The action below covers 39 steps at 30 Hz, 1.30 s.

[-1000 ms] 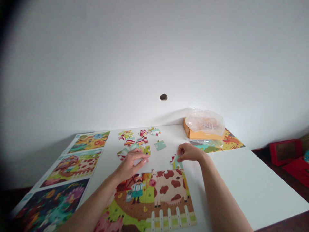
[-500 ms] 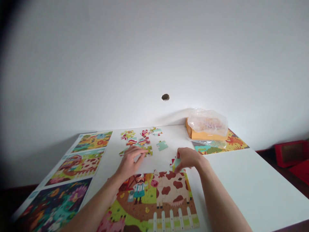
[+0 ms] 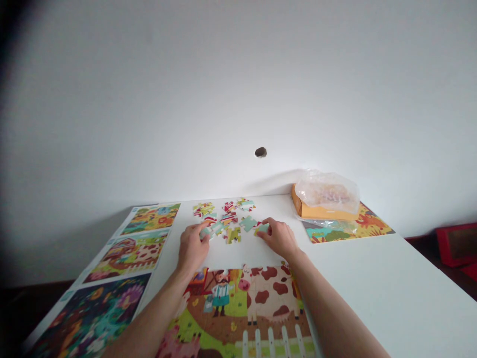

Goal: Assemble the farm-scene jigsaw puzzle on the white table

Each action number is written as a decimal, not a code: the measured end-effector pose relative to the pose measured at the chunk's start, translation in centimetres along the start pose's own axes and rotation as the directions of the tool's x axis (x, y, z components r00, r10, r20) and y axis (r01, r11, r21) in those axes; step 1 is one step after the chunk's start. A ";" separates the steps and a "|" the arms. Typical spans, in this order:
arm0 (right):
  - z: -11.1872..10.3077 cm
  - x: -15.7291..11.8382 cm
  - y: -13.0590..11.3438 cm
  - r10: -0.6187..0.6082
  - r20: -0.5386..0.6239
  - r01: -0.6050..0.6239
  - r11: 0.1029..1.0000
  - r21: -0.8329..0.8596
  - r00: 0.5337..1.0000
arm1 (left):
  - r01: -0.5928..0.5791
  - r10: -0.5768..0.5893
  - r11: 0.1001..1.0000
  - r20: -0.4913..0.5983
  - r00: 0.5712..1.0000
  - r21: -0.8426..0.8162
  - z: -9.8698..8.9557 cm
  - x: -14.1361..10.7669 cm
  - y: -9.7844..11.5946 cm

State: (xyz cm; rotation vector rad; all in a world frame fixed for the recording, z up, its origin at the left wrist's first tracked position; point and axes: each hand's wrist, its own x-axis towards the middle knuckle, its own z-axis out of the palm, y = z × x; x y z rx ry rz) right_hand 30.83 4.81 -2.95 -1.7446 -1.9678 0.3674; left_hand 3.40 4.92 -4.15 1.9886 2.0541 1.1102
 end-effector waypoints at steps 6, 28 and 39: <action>0.5 -0.2 -0.4 -0.088 -0.020 0.090 0.986 0.141 0.996 | 0.096 -0.096 0.995 -0.025 0.995 0.009 -0.6 0.2 0.6; 0.2 -0.9 -2.0 -0.258 0.067 0.227 0.925 0.305 0.964 | 0.326 -0.082 0.512 0.333 0.939 -0.795 0.7 0.2 1.3; 0.4 -1.6 -3.3 -0.371 0.001 0.335 0.839 0.429 0.929 | 0.448 0.070 0.412 0.517 0.853 -0.793 -0.3 -1.0 2.9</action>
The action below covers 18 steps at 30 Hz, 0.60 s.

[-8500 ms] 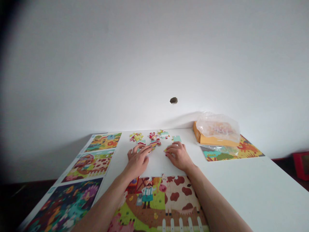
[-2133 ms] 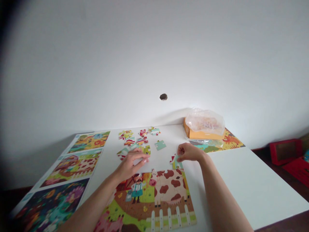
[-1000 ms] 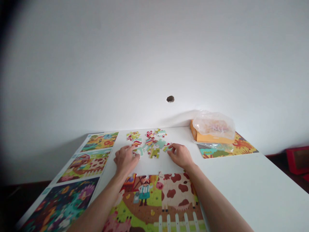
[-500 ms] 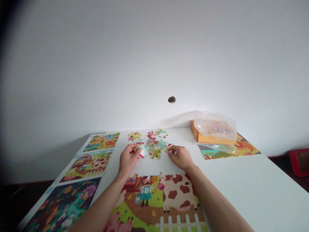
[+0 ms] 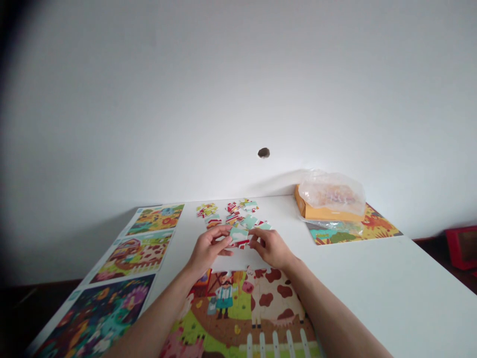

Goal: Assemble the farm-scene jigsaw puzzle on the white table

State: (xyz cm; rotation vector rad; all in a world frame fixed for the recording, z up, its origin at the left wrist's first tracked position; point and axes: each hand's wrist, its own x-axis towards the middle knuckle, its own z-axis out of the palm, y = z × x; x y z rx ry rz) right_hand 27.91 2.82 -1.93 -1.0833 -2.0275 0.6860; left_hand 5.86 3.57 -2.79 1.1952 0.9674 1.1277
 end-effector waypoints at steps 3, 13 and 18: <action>-0.1 0.0 0.0 0.004 -0.018 -0.004 1.000 0.018 1.000 | 0.001 -0.001 1.000 0.020 1.000 0.006 0.1 -0.1 0.1; -0.1 0.2 -0.5 0.036 -0.073 -0.036 0.999 0.008 0.997 | 0.000 -0.007 0.999 0.167 0.986 0.040 0.5 -0.5 0.7; 0.0 0.3 -0.4 0.069 -0.092 -0.059 0.993 0.106 0.993 | -0.031 0.004 0.996 0.316 0.949 0.080 0.8 -0.7 1.4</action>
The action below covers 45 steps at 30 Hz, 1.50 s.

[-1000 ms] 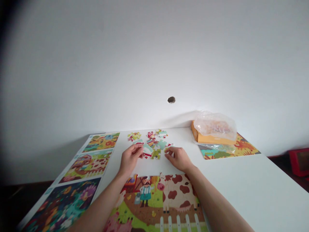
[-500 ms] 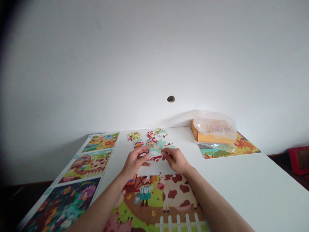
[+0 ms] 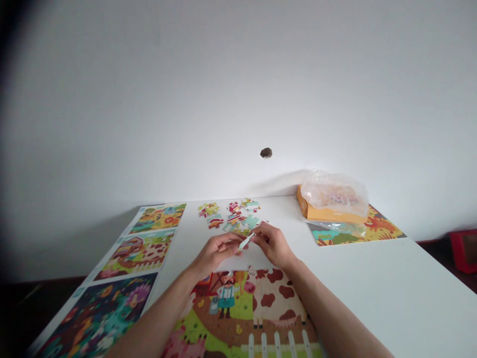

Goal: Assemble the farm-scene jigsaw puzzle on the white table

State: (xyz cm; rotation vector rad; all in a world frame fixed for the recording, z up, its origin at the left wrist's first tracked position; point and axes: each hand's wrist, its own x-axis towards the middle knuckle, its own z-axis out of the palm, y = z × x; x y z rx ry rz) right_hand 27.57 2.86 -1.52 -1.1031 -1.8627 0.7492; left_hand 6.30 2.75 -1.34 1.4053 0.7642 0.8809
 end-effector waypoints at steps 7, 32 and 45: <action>0.3 -0.6 -0.6 0.095 0.242 -0.159 0.953 0.258 0.965 | 0.045 -0.040 0.995 -0.064 0.997 0.087 -0.2 0.2 -1.0; -1.2 0.4 2.3 -0.028 -0.220 -0.090 0.857 -0.507 0.975 | 0.557 0.273 0.275 -0.619 0.736 0.784 -3.5 0.3 -2.1; -0.3 0.1 2.9 0.029 -0.028 -0.039 0.902 -0.431 0.999 | 0.491 0.328 0.337 -0.589 0.739 0.803 -3.7 0.3 -2.1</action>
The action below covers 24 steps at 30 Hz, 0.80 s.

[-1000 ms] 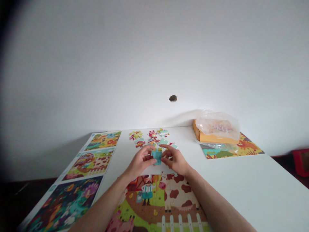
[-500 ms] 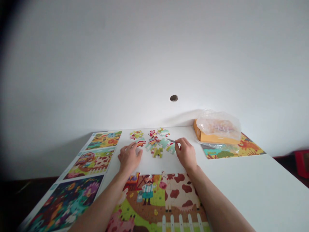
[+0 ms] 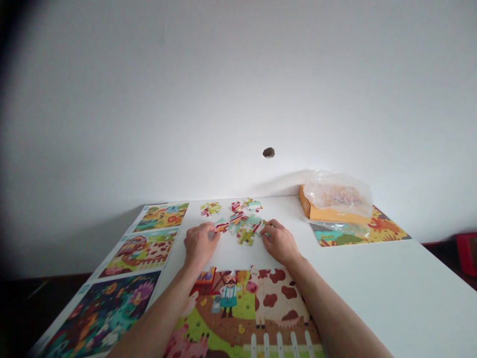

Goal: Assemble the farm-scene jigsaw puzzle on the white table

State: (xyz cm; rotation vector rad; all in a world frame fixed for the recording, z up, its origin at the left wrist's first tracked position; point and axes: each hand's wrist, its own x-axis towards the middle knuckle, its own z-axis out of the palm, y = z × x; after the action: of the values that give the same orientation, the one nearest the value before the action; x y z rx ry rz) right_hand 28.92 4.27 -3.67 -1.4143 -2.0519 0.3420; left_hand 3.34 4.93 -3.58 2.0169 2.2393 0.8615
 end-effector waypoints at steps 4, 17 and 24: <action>0.0 0.0 -0.1 0.018 0.008 -0.018 1.000 0.010 1.000 | 0.023 -0.023 0.999 0.000 1.000 0.042 0.0 0.1 0.0; 0.1 -0.1 0.0 0.007 -0.001 -0.007 1.000 0.027 1.000 | -0.065 0.019 0.971 0.199 0.980 0.231 0.1 0.9 -0.9; 0.2 -0.1 0.2 0.006 -0.003 -0.006 1.000 0.024 1.000 | -0.112 0.060 0.963 0.211 0.976 0.246 0.0 0.9 -1.1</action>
State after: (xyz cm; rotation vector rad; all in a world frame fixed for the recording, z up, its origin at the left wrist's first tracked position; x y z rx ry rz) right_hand 28.91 4.25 -3.98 -1.4056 -2.0348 0.3655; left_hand 2.20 5.77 -3.67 2.2062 2.2622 0.3610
